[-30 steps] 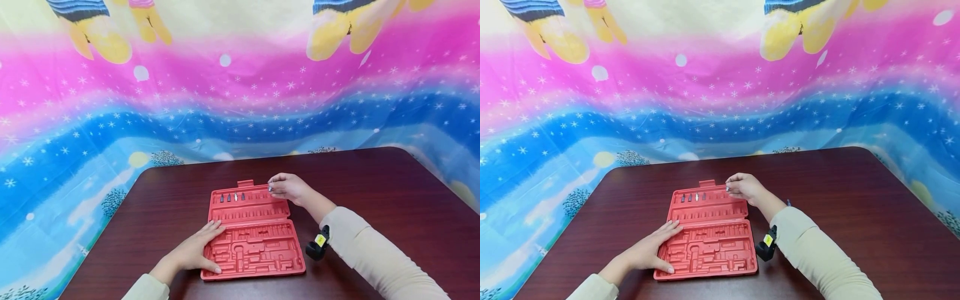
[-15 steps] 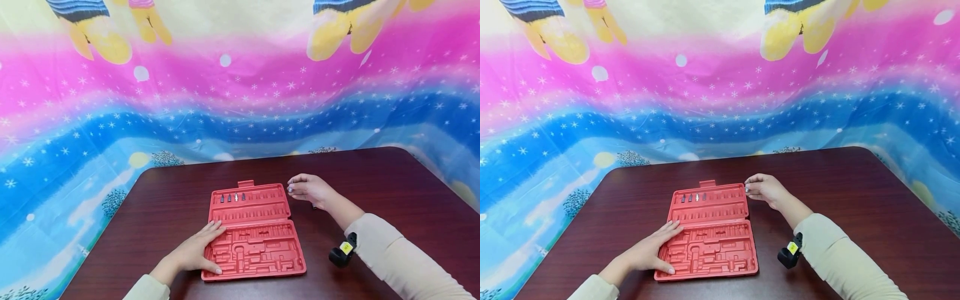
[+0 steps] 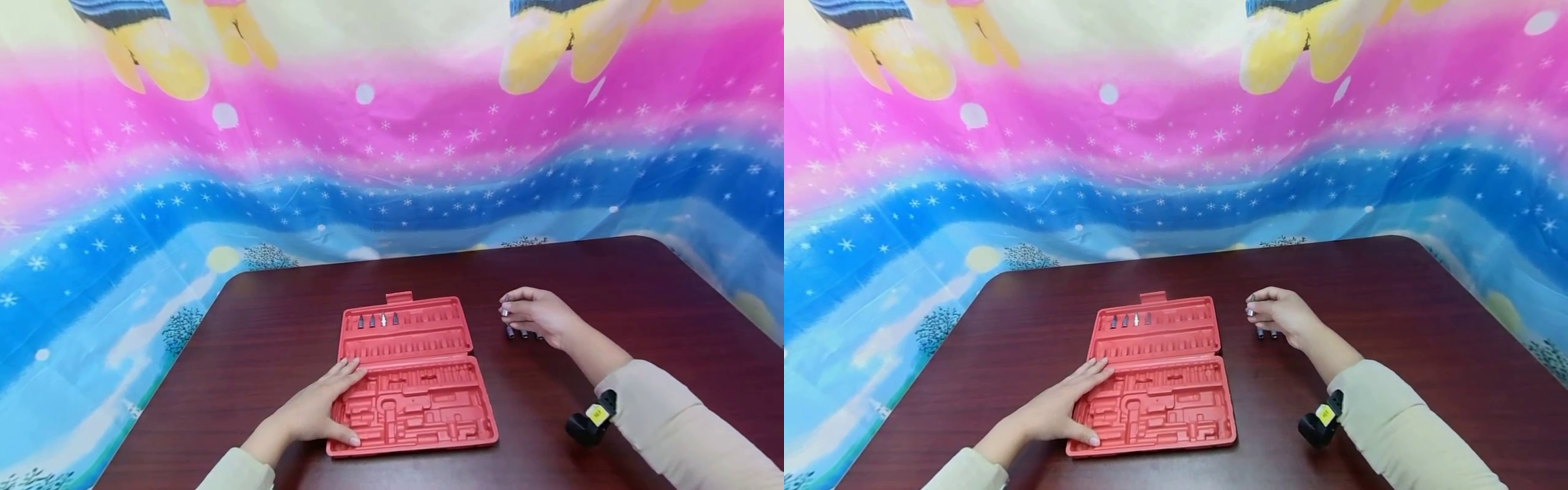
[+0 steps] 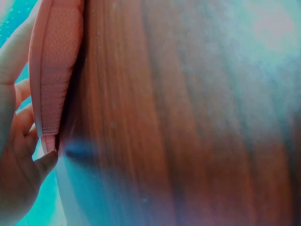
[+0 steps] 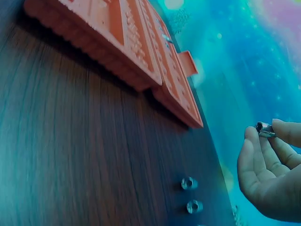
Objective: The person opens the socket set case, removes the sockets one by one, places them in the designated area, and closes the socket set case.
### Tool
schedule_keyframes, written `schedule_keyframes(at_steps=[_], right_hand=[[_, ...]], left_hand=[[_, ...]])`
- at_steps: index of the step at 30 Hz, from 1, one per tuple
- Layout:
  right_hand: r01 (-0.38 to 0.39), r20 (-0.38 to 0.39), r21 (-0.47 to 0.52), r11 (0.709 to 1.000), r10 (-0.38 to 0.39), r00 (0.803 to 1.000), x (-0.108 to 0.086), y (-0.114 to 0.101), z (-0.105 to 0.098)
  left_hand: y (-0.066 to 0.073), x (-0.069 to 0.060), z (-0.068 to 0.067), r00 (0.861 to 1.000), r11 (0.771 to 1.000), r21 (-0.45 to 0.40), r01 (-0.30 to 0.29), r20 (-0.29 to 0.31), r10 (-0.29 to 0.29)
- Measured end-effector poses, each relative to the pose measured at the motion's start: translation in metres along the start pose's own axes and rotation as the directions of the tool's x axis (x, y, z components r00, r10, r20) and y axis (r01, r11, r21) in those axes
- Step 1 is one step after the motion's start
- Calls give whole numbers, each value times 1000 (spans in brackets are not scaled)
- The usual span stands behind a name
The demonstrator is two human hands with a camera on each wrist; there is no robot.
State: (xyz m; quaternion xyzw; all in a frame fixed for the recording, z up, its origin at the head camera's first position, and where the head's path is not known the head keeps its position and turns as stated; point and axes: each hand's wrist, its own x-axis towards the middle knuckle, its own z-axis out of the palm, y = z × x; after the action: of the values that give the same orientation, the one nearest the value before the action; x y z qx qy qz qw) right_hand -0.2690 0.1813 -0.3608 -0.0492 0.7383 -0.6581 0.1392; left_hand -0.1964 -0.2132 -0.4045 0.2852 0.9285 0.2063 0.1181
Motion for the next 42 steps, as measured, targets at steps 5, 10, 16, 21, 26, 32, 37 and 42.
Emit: schedule_keyframes(at_steps=[5, 10, 16, 21, 26, 32, 37, 42], right_hand=[[0, -34, -13, 1000, -1, 999, -7, 2, -14], [-10, -67, -17, 1000, 9, 998, -13, 7, -28], [-37, -94, -65, 997, 30, 995, -17, 14, -43], [-57, -115, -127, 990, 43, 992, -18, 20, -51], [-70, -129, -213, 975, 43, 991, -16, 26, -55], [-103, -124, -270, 957, 72, 990, -13, 35, -60], [-114, -117, -299, 947, 82, 990, -11, 40, -62], [-111, -109, -359, 927, 76, 991, -9, 44, -61]], left_hand=[[0, 0, 0, 1000, 1000, -4, 0, -10, 0], [-1, -1, 0, 1000, 1000, -8, -4, -18, 4], [-1, 0, 1, 1000, 1000, -6, -6, -17, 6], [-1, 0, 2, 1000, 1000, -8, -7, -20, 7], [-2, 0, 2, 1000, 1000, -7, -8, -21, 8], [-3, 0, 3, 1000, 1000, -9, -3, -24, 3], [-3, 1, 3, 1000, 1000, -9, -8, -27, 8], [-4, 1, 3, 999, 1000, -2, -16, -32, 16]])
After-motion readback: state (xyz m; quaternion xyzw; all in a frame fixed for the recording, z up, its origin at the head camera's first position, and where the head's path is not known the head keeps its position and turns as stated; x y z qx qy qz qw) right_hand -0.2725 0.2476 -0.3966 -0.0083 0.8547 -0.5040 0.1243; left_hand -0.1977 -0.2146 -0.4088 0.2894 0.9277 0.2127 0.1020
